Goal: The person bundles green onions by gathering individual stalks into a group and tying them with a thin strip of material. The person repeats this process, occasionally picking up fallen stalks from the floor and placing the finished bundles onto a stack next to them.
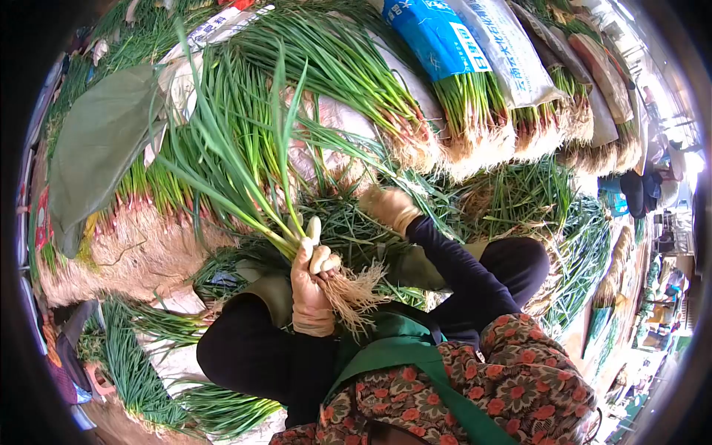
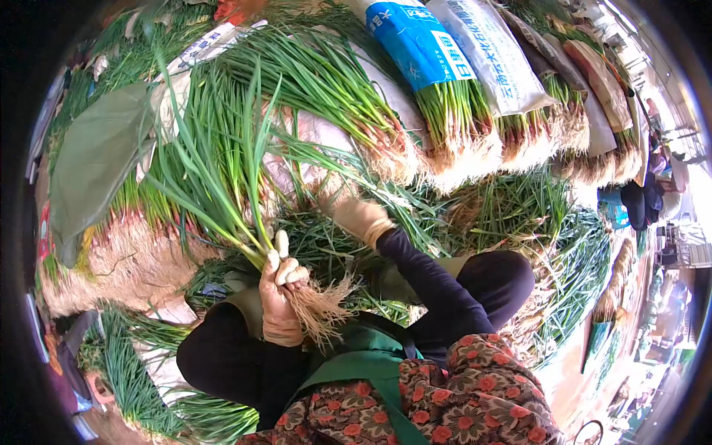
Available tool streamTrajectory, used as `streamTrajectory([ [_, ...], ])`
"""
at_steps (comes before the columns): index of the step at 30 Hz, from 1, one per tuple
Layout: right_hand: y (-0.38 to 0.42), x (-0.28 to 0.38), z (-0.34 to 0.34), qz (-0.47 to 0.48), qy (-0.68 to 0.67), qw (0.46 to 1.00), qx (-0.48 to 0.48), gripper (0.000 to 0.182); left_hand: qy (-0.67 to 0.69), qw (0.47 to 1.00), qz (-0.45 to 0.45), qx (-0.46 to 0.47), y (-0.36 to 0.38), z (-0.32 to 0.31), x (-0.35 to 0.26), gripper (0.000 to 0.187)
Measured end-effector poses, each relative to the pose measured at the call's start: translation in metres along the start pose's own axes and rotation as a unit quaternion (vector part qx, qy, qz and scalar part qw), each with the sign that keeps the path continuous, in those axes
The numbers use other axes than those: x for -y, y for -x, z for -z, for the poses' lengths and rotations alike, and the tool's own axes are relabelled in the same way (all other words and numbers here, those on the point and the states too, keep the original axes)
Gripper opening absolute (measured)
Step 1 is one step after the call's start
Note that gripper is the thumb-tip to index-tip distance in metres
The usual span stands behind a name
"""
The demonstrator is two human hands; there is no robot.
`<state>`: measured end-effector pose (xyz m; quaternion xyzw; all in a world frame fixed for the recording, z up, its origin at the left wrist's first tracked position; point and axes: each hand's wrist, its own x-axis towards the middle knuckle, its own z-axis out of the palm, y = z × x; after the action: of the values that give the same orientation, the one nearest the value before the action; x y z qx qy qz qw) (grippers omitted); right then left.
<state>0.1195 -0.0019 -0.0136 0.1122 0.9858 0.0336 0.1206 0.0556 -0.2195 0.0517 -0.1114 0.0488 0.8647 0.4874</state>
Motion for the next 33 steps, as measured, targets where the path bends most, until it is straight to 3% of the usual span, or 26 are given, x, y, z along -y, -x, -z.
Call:
streamTrajectory([
  [1,-0.013,-0.025,-0.028,-0.166,-0.247,0.947,-0.118,0.025,0.003,0.999,-0.023,-0.029,-0.004,0.004,0.001,0.027],
  [2,-0.021,-0.039,-0.016,-0.229,-0.356,0.887,-0.184,0.026,-0.029,0.996,-0.015,-0.08,-0.005,0.013,0.002,0.026],
  [3,-0.028,-0.047,-0.012,-0.22,-0.291,0.906,-0.216,0.027,-0.062,0.989,-0.007,-0.131,-0.006,0.016,0.005,0.026],
  [5,-0.04,-0.051,-0.009,-0.21,-0.238,0.948,-0.03,0.03,-0.218,0.958,0.037,-0.185,0.001,0.024,0.008,0.021],
  [7,-0.042,-0.032,-0.002,-0.173,-0.255,0.951,-0.023,0.034,-0.244,0.964,0.029,-0.106,-0.006,0.032,0.011,0.024],
  [8,-0.037,-0.017,0.001,-0.099,-0.313,0.944,-0.043,0.035,-0.312,0.929,-0.03,-0.196,-0.007,0.02,0.02,0.028],
  [10,-0.02,0.012,0.033,0.092,-0.388,0.914,-0.076,0.031,-0.289,0.94,0.015,-0.181,-0.007,0.039,0.016,0.029],
  [12,-0.036,0.008,0.013,0.179,-0.154,0.935,-0.264,0.033,-0.241,0.948,0.049,-0.205,-0.006,0.026,0.02,0.027],
  [13,-0.044,0.002,0.058,-0.051,-0.354,0.921,-0.154,0.041,-0.259,0.943,0.036,-0.206,-0.001,0.018,0.018,0.023],
  [15,-0.087,-0.027,0.047,-0.177,-0.268,0.929,-0.183,0.064,-0.299,0.931,0.004,-0.207,0.009,0.001,0.009,0.017],
  [16,-0.099,-0.022,0.049,-0.186,-0.259,0.93,-0.185,0.07,-0.359,0.91,-0.023,-0.207,0.015,-0.026,0.004,0.014],
  [17,-0.112,-0.01,0.051,-0.197,-0.249,0.93,-0.186,0.077,-0.337,0.922,-0.059,-0.181,0.021,-0.048,0.0,0.011],
  [19,-0.117,0.034,0.05,-0.138,-0.074,0.986,-0.052,0.071,-0.258,0.953,-0.136,-0.082,0.025,-0.065,-0.011,0.01],
  [20,-0.118,0.054,0.019,-0.067,0.031,0.997,-0.005,0.061,-0.237,0.965,-0.101,-0.035,0.028,-0.066,-0.02,0.01],
  [21,-0.097,0.075,0.005,0.008,-0.01,1.0,0.012,0.059,-0.204,0.976,-0.06,-0.057,0.029,-0.066,-0.025,0.011],
  [22,-0.076,0.104,-0.031,0.008,-0.002,0.999,-0.052,0.061,-0.177,0.981,-0.038,-0.064,0.023,-0.064,-0.028,0.012],
  [23,-0.043,0.125,-0.046,0.043,-0.115,0.988,-0.094,0.05,-0.15,0.986,-0.015,-0.075,0.016,-0.06,-0.029,0.013],
  [24,-0.026,0.136,-0.061,0.056,-0.289,0.952,0.083,0.036,-0.172,0.984,0.0,-0.047,0.008,-0.054,-0.03,0.021],
  [25,-0.001,0.141,-0.059,0.076,-0.342,0.924,0.153,0.035,-0.212,0.976,0.011,-0.052,0.003,-0.042,-0.031,0.031],
  [28,0.051,0.139,-0.032,0.161,-0.334,0.914,0.165,0.032,-0.214,0.961,-0.04,-0.17,-0.007,-0.005,-0.007,0.033],
  [31,0.051,0.093,-0.023,0.175,-0.328,0.908,0.195,0.03,-0.201,0.967,0.002,-0.157,-0.006,0.042,-0.003,0.026],
  [32,0.042,0.076,-0.023,0.158,-0.335,0.912,0.177,0.03,-0.184,0.976,0.01,-0.115,-0.01,0.043,0.002,0.025],
  [33,0.033,0.062,-0.021,0.128,-0.355,0.916,0.136,0.03,-0.187,0.972,0.024,-0.143,-0.012,0.039,0.005,0.023],
])
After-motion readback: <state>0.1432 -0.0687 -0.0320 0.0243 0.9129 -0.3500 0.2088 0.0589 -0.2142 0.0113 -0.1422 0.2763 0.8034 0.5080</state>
